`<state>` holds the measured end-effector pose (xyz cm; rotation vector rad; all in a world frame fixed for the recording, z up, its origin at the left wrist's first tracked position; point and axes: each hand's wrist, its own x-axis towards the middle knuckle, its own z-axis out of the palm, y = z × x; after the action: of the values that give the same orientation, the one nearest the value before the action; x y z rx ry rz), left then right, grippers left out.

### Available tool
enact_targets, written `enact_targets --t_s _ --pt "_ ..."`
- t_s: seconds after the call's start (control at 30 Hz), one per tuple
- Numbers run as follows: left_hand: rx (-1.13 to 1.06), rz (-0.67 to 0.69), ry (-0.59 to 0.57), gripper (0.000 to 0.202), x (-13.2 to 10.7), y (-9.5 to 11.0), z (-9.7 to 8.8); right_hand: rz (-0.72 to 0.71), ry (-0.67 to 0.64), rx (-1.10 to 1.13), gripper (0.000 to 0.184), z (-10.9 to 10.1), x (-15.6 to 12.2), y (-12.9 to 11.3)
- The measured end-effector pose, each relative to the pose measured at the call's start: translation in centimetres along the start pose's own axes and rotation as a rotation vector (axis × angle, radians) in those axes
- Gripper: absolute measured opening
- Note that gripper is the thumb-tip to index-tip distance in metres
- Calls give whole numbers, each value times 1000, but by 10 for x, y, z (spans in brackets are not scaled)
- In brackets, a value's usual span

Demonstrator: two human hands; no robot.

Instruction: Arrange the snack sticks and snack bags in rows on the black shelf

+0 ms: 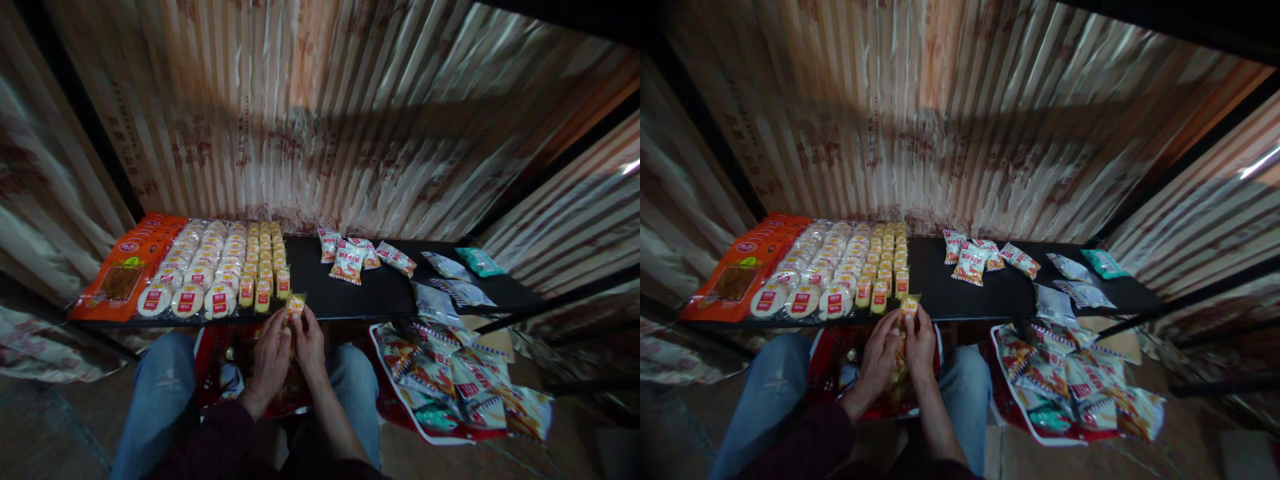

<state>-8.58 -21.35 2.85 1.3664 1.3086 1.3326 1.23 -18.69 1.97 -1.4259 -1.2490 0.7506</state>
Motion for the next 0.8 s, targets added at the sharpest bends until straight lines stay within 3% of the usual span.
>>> enact_targets --t_s 0.3,0.47,0.8 --pt "-76 -21 58 34 21 10 8 -106 11 -80 43 11 32 6" --pt "-54 -38 48 36 23 5 9 -152 -4 -137 40 13 39 9" --pt "151 86 -5 50 22 -17 10 -147 -30 -134 35 19 48 13"
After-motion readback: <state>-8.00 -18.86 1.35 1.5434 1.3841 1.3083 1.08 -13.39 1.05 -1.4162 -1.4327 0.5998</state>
